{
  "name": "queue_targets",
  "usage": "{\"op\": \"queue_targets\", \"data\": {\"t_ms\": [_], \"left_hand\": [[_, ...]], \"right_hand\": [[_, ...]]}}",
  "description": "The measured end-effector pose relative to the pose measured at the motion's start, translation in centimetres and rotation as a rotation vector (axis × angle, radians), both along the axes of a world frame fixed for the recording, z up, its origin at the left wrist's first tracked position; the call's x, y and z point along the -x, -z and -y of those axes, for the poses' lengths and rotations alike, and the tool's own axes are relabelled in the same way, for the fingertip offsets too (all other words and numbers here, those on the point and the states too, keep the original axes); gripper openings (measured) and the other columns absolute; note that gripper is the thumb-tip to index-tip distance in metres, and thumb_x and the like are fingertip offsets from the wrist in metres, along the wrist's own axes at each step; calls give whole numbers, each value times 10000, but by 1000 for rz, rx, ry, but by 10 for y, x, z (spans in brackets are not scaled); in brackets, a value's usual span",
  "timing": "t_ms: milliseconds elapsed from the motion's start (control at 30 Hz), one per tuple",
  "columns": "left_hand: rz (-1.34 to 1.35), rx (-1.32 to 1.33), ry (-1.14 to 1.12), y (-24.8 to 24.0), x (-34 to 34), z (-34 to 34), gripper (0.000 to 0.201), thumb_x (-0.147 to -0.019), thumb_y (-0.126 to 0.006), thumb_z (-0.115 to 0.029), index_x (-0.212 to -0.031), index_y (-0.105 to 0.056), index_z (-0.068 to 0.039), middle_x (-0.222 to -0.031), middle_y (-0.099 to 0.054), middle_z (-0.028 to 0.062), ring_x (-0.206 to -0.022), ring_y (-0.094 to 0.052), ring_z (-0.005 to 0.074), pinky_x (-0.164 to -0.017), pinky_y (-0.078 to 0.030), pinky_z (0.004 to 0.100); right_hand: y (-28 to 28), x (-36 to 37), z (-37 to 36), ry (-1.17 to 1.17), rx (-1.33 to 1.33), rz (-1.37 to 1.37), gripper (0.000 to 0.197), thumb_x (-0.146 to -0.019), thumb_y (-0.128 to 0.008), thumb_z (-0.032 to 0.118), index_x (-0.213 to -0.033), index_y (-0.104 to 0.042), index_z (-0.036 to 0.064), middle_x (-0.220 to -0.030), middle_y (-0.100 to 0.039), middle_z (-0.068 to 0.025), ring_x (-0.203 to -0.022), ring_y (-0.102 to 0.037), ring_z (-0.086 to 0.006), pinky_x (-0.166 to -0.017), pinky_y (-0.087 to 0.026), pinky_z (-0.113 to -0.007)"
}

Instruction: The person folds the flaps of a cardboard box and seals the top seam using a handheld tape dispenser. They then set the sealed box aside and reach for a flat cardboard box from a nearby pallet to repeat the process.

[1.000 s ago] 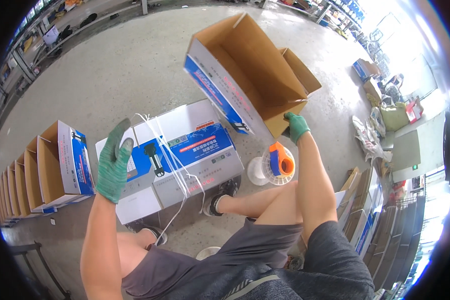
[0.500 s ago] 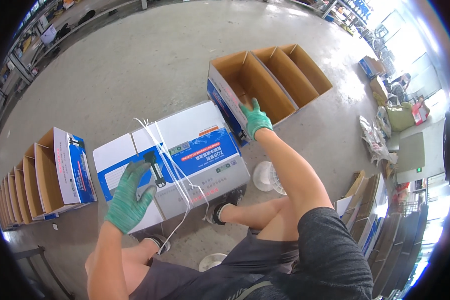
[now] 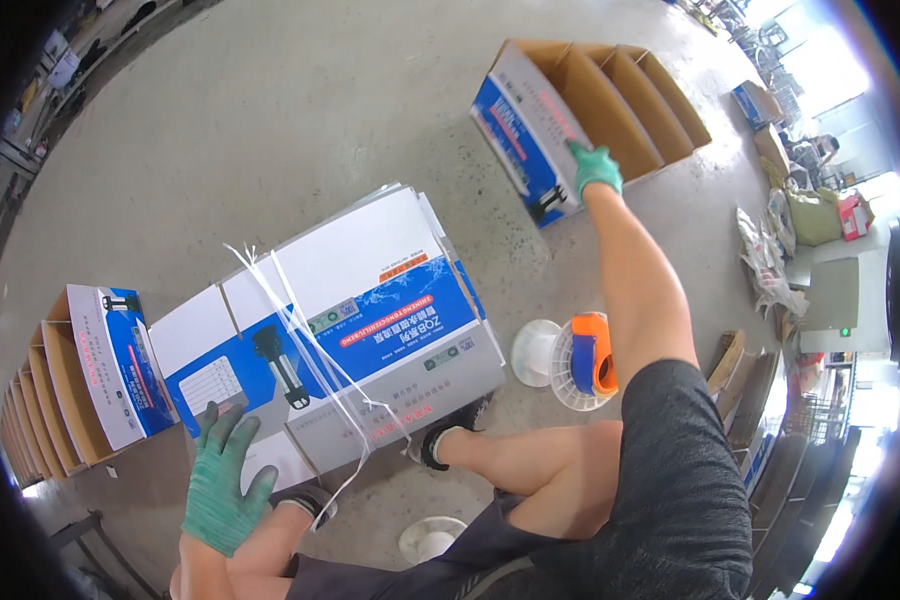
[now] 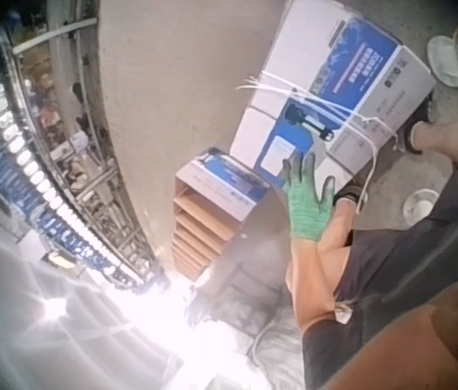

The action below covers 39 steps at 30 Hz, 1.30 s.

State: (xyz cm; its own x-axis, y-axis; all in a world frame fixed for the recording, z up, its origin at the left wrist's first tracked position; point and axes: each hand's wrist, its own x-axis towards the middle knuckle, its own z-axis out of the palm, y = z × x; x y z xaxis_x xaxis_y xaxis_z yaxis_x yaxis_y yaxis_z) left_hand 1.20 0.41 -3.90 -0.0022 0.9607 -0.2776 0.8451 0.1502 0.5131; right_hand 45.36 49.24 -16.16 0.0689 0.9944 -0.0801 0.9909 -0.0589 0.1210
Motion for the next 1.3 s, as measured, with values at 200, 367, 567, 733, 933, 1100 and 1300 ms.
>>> {"op": "queue_targets", "data": {"t_ms": [200, 367, 567, 733, 933, 1100, 1300], "left_hand": [[-36, 95, 137, 5, -11, -12, 581, -869, -655, -242, -1378, -460, -40, -1483, -381, 216, -1418, -250, 492, -1132, -281, 533], [-6, 35, 292, -13, -11, 5, 538, -916, -599, -223, -1392, -447, -25, -1485, -388, 194, -1409, -312, 408, -1126, -289, 508], [53, 145, 409, -10, -25, -1, 591, -955, -512, -31, -1501, -284, -26, -1528, -351, 164, -1427, -312, 299, -1161, -309, 405], [326, 206, 93, 0, -41, 10, 487, -970, -553, -227, -1401, -450, -27, -1458, -436, 148, -1362, -391, 313, -1123, -305, 454], [401, 145, -3, 60, 18, 6, 420, -999, -552, -227, -1361, -505, -21, -1320, -559, 103, -1235, -498, 225, -1067, -368, 341], [319, 96, -113, 41, 64, 10, 393, -1012, -526, -210, -1362, -506, -33, -1328, -547, 82, -1204, -512, 205, -1048, -378, 323], [205, 32, -414, -18, 107, 59, 438, -1026, -490, -256, -1409, -469, -45, -1399, -501, 104, -1269, -469, 237, -1085, -354, 347]], "right_hand": [[-7, -28, 24, -188, -92, 308, 447, -832, -672, 317, -1263, -635, 205, -1459, -449, -159, -1293, -471, -394, -1017, -445, -512], [-42, -28, 181, -419, 7, -368, 386, -887, -589, 283, -1242, -621, 135, -1188, -645, -147, -1076, -624, -339, -934, -497, -442], [-87, -203, 435, 331, -268, -682, 333, -894, -608, 161, -1218, -645, 91, -1091, -684, -156, -977, -668, -290, -875, -529, -384], [-120, -350, 628, 609, -713, -370, 209, -876, -608, 90, -1054, -711, 50, -915, -707, -164, -830, -682, -256, -774, -534, -357], [-145, -502, 625, 544, -593, -104, 208, -885, -587, 124, -1043, -718, 87, -1032, -684, -179, -913, -650, -368, -841, -519, -417], [-122, -571, 568, 659, -147, 85, 285, -892, -540, 95, -1140, -679, 115, -1156, -646, -193, -1097, -615, -355, -964, -478, -425], [-97, -615, 526, 645, 58, 251, 233, -940, -481, 117, -1050, -685, 93, -1150, -660, -195, -1064, -655, -344, -901, -533, -449]]}}
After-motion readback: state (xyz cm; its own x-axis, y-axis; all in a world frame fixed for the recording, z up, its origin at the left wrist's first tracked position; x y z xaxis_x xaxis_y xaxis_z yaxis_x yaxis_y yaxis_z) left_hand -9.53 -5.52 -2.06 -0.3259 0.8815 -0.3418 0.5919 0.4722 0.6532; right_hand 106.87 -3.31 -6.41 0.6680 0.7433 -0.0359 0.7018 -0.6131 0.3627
